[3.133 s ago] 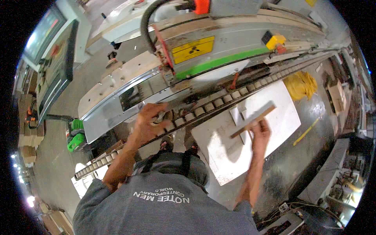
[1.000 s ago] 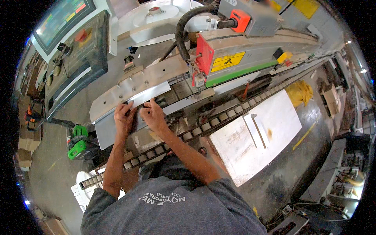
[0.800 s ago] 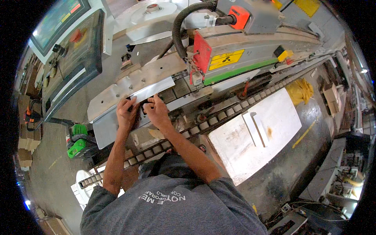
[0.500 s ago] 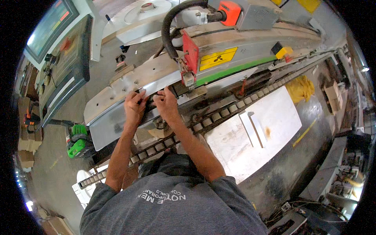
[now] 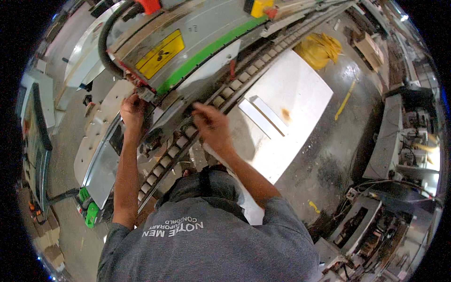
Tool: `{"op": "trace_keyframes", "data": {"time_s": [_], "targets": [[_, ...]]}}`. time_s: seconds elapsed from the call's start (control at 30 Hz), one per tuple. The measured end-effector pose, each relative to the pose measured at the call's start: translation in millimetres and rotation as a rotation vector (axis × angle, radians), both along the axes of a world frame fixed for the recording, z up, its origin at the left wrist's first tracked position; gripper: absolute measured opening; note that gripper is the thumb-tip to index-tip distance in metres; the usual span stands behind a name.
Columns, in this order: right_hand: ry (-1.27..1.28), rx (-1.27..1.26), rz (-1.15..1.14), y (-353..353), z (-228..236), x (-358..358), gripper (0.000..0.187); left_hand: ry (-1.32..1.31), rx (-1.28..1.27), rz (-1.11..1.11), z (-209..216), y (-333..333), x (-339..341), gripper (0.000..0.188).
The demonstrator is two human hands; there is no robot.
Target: The person feeds white edge bands into a woodworking machine by hand and gathers stacked wood pieces from a pallet to place them on a table.
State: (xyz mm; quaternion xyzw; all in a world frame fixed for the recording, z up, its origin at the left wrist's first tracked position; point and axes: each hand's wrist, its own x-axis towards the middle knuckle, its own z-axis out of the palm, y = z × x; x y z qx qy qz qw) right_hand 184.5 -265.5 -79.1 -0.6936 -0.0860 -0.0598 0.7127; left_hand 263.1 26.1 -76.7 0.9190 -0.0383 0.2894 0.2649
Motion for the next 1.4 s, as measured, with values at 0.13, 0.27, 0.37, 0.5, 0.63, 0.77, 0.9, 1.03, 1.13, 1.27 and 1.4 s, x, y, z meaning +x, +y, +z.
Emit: {"op": "trace_keyframes", "data": {"time_s": [0.13, 0.27, 0.37, 0.5, 0.63, 0.77, 0.9, 1.03, 1.13, 1.27, 1.4], "targets": [[0.114, -0.535, -0.296, -134, -23, 27, 0.040, 0.079, 0.139, -0.047, 5, -15, 7, 0.018], [0.106, -1.218, -0.154, -236, -72, 46, 0.047, 0.022, 0.011, 0.020, 7, -27, -23, 0.020], [0.398, -1.420, 0.098, -272, -92, 48, 0.069, 0.109, -0.027, 0.035, 9, -21, -51, 0.021], [0.378, -1.452, 0.057, -265, -101, 40, 0.031, 0.121, -0.074, 0.014, 4, -5, -83, 0.022], [0.075, -1.137, -0.416, -248, -41, 22, 0.014, 0.088, -0.152, -0.049, 7, -1, -101, 0.019], [0.175, -1.315, -0.257, -245, -53, 8, 0.046, -0.054, -0.080, -0.144, 1, -23, -90, 0.022], [0.413, -1.335, -0.136, -219, -79, -1, 0.066, -0.005, -0.273, -0.063, -9, -13, -99, 0.023], [0.318, -1.387, -0.216, -248, -96, -8, 0.060, -0.010, -0.174, -0.083, -3, -1, -106, 0.024], [0.545, -1.262, -0.261, -254, -94, -4, 0.056, -0.027, -0.203, -0.093, -28, 18, -115, 0.024], [0.346, -1.406, -0.127, -258, -89, -13, 0.064, -0.014, -0.173, -0.099, -15, 20, -126, 0.023], [0.388, -1.307, -0.183, -262, -97, -12, 0.064, 0.012, -0.224, -0.083, -2, 17, -135, 0.023]]}}
